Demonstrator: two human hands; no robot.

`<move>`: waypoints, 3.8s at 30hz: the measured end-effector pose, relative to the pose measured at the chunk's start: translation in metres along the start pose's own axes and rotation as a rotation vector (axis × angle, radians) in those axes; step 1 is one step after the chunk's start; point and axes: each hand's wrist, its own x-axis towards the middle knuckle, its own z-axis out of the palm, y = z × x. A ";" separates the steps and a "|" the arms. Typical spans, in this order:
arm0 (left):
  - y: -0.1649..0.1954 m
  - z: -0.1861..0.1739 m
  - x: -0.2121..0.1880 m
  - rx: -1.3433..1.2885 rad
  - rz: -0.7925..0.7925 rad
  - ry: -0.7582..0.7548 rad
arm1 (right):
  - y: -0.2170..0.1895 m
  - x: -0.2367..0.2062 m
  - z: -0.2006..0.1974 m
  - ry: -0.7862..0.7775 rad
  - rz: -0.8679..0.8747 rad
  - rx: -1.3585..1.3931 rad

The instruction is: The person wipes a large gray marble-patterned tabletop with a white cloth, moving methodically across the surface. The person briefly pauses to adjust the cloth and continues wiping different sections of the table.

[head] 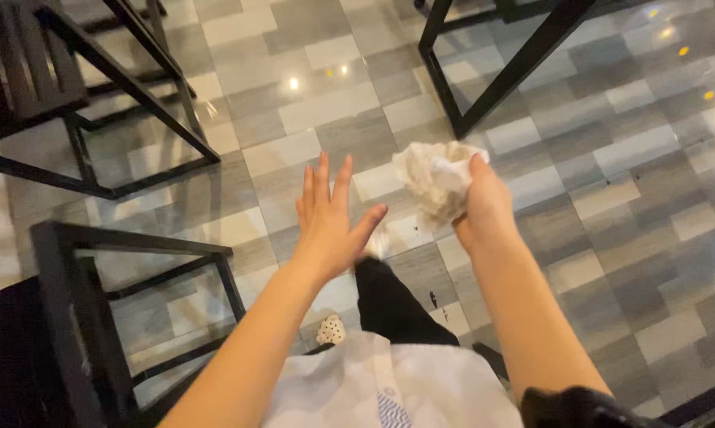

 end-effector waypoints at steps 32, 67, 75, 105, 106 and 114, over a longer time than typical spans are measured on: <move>-0.001 -0.025 0.812 0.051 0.209 0.089 | -0.371 0.621 0.313 0.018 -0.289 0.072; 0.161 0.123 1.420 0.175 0.494 0.058 | -0.679 1.082 0.329 0.374 -0.754 -1.622; 0.170 0.117 1.424 0.120 0.429 0.041 | -0.712 1.110 0.343 0.502 -0.734 -1.665; 0.196 0.171 1.416 -0.091 0.076 0.483 | -0.754 1.263 0.385 -0.336 -1.165 -1.665; 0.198 0.172 1.416 -0.106 0.067 0.512 | -0.737 1.250 0.397 -0.411 -1.278 -1.654; 0.199 0.168 1.429 -0.028 0.049 0.556 | -0.729 1.122 0.305 -0.955 -1.240 -1.653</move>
